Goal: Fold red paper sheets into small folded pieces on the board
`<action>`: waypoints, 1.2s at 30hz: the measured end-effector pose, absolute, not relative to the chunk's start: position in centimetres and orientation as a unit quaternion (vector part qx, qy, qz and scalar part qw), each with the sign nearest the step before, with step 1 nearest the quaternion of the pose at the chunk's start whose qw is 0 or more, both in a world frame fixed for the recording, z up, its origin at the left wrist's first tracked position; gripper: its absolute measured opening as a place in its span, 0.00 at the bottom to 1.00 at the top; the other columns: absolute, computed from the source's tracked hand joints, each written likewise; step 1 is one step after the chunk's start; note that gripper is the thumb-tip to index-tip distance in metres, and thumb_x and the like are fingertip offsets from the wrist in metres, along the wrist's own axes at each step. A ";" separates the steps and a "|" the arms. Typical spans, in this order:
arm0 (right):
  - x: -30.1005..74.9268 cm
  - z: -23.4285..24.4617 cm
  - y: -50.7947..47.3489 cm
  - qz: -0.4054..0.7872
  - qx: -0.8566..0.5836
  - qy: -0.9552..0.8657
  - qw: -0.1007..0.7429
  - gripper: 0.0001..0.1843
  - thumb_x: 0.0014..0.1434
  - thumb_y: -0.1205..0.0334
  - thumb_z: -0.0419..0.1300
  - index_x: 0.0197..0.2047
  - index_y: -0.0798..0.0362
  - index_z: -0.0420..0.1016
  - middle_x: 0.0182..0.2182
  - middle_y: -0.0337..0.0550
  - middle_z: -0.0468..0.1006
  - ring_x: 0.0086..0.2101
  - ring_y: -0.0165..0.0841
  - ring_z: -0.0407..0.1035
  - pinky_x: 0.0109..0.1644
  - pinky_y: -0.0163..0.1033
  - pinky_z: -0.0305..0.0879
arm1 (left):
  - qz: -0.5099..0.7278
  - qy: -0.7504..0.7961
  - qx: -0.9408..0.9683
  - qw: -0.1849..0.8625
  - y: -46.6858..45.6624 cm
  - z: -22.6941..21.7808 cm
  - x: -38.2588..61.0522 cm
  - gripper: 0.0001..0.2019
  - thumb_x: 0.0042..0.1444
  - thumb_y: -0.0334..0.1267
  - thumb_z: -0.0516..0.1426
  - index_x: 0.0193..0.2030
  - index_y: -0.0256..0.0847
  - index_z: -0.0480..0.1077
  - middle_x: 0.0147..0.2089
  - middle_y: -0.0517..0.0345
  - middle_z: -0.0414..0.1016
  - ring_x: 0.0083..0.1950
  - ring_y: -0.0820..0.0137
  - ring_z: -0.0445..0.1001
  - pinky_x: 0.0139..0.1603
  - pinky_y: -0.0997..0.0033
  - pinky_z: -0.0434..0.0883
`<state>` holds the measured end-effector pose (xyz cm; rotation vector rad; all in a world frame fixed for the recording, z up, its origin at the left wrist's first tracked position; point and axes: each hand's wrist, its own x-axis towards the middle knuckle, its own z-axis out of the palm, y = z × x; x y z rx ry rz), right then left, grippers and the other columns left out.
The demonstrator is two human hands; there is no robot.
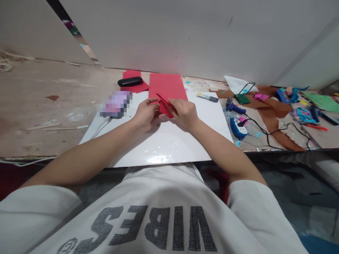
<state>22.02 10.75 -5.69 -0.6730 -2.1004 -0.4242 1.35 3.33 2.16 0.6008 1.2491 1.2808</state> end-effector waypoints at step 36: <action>23.1 -3.4 10.1 -0.106 -0.347 -0.880 0.306 0.34 0.83 0.63 0.55 0.86 0.45 0.80 0.80 0.59 0.85 0.66 0.51 0.88 0.61 0.52 0.88 | 0.589 0.503 0.342 0.532 4.4 1.5 0.4 0.18 0.67 0.25 0.68 0.61 0.45 0.83 0.41 0.58 0.88 0.36 0.66 0.86 0.42 0.69 0.85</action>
